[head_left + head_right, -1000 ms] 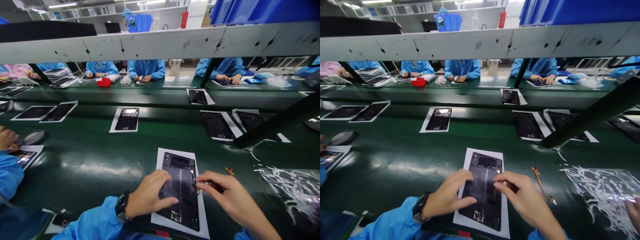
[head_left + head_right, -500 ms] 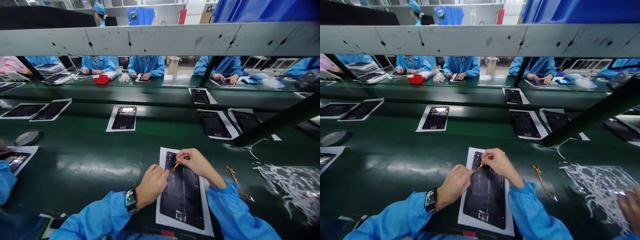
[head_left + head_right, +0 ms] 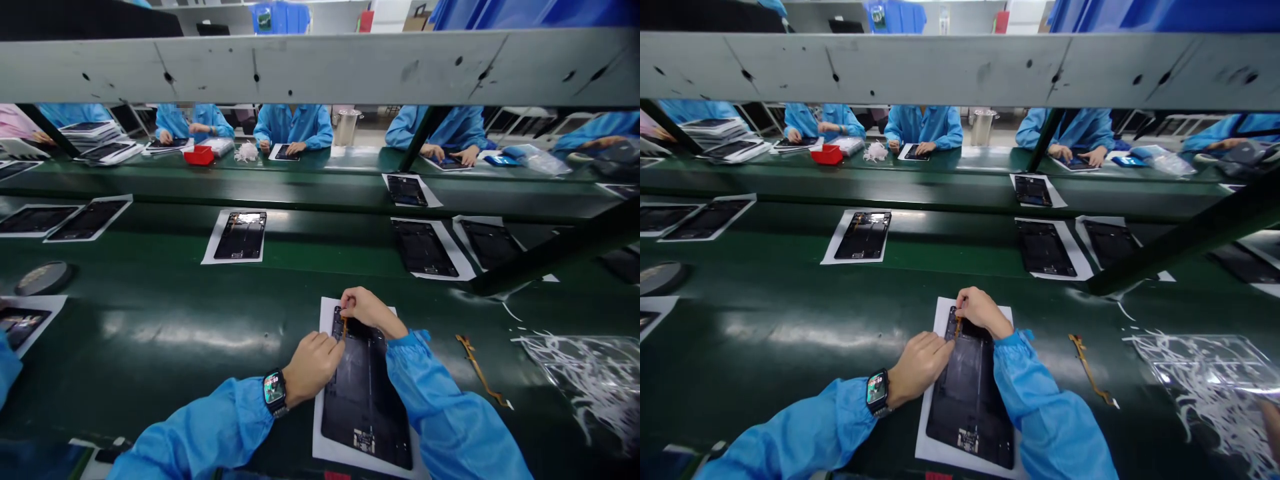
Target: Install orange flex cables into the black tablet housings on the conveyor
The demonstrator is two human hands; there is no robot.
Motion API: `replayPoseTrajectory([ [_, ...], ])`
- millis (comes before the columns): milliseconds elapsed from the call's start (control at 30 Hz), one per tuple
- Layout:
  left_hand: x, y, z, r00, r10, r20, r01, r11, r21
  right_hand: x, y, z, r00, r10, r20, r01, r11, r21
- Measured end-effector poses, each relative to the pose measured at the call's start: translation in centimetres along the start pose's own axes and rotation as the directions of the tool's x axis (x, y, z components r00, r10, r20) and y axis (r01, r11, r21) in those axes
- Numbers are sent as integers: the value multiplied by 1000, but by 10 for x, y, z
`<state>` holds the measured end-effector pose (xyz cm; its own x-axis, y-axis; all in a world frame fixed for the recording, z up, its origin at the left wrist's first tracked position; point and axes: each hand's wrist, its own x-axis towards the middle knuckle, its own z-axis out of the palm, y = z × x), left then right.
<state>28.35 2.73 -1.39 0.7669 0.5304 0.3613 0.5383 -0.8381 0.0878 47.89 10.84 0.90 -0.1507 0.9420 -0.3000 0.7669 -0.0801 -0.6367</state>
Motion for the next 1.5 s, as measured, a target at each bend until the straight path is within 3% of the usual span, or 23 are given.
replayPoseTrajectory([
  [333,-4,-7,3,998,43,-37,-43,999,-9,1,-1,-8,993,118,-7,-115,949,-294],
  [500,-4,-7,3,998,51,-25,-51,998,-24,-11,-4,-3,997,70,-18,-71,915,-397],
  [667,-4,-3,5,998,59,-34,-61,997,-48,-22,-10,0,998,-58,-5,49,885,-462],
  [800,-6,-4,6,998,63,-8,-63,995,-74,-26,-8,1,991,-133,-17,108,867,-487],
  [1000,-9,-7,6,998,58,-4,-58,992,-115,-32,1,8,981,-170,-95,101,861,-499],
  [1167,-9,-5,7,992,100,-82,-109,988,-112,-29,6,4,983,-156,-98,95,885,-456],
  [1500,-7,-6,5,985,164,-46,-168,980,-103,-22,13,-2,990,-116,-80,78,924,-375],
])
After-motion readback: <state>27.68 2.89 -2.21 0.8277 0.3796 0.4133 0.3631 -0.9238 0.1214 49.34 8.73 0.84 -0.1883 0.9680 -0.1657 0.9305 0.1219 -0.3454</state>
